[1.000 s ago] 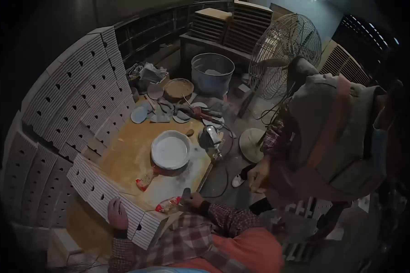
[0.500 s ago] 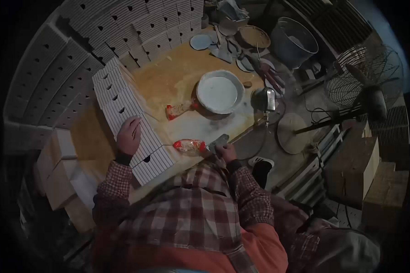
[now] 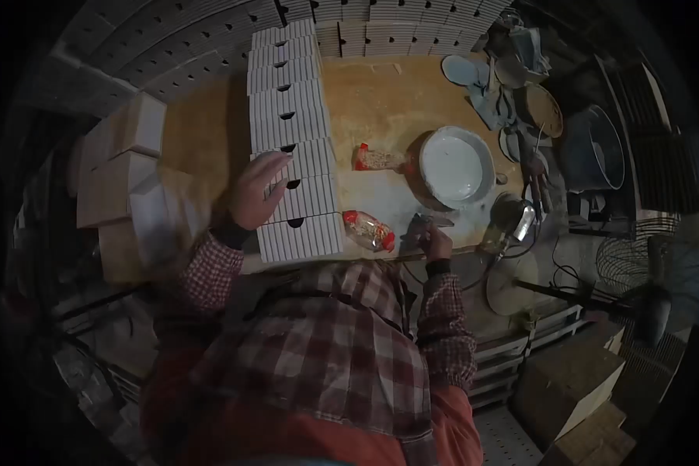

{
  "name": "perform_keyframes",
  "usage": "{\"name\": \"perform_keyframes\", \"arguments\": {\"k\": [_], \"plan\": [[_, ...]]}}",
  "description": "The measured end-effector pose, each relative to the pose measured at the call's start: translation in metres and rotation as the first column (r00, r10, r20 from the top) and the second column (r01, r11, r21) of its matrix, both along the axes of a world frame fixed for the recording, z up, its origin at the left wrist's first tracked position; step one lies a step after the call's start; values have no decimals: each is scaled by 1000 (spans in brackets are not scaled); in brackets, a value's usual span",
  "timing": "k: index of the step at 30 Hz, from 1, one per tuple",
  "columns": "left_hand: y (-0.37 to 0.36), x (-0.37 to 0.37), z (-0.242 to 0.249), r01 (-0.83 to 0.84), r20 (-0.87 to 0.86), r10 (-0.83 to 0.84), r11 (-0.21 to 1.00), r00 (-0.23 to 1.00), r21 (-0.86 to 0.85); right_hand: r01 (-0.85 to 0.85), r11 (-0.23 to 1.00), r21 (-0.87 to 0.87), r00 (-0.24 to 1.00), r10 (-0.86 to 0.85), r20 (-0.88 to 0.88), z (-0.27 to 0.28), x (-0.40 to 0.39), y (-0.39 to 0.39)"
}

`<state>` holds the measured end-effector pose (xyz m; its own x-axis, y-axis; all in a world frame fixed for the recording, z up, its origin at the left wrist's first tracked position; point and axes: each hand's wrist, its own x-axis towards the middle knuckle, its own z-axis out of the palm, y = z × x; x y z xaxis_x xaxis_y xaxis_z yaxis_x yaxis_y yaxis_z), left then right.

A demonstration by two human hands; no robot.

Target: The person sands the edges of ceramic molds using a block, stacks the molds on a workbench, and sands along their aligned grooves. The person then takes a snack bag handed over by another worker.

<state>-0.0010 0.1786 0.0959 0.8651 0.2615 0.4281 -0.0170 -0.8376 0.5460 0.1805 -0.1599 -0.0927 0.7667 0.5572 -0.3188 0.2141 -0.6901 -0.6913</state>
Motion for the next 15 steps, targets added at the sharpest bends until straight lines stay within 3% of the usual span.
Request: {"name": "perform_keyframes", "arguments": {"k": [1, 2, 3, 4, 5, 6, 7, 8, 9, 11, 12, 14, 15], "plan": [[-6, -7, 15, -12, -69, 3, 992, 998, -128, -291, 835, -466, 830, 463, 312, 22, 1, 11], [-9, -11, 17, -34, -79, 22, 988, 997, -148, -323, 829, -456, 809, 492, 322, 18, -4, 16], [-16, -12, 9, -72, -5, 72, 990, 997, -125, -230, 962, -150, 892, 270, 362, 11, -12, 20], [-20, -16, 17, -66, -61, 55, 977, 997, -203, -109, 979, 172, 949, 51, 310, 7, -20, 30], [-21, -19, 17, -68, -3, 68, 986, 998, -152, 5, 986, 167, 999, 1, -35, 58, -39, 62], [-31, -22, 7, -131, 20, 134, 985, 991, -116, -198, 971, 134, 965, 169, 201, 66, -45, 72], [-30, -27, 9, -69, -9, 69, 986, 998, -151, -312, 942, 126, 895, 247, 371, 60, -52, 85], [-38, -31, 1, -124, 37, 128, 987, 991, -104, -421, 899, 118, 790, 300, 535, 53, -57, 98], [-44, -28, 1, -183, 57, 185, 982, 981, -44, -485, 872, 66, 788, 403, 466, 59, -58, 109], [-50, -29, -13, -176, 40, 179, 981, 983, -78, -524, 846, -102, 807, 531, 259, 67, -66, 126], [-60, -29, -17, -238, 56, 238, 971, 970, -9, -552, 825, -117, 665, 521, 535, 19, -53, 107], [-72, -28, -25, -278, -21, 277, 960, 961, -44, -442, 890, -111, 887, 452, 99, 73, -63, 123], [-74, -22, -34, -293, 32, 296, 953, 955, -73, -500, 863, -75, 833, 502, 231, 52, -40, 123]]}}
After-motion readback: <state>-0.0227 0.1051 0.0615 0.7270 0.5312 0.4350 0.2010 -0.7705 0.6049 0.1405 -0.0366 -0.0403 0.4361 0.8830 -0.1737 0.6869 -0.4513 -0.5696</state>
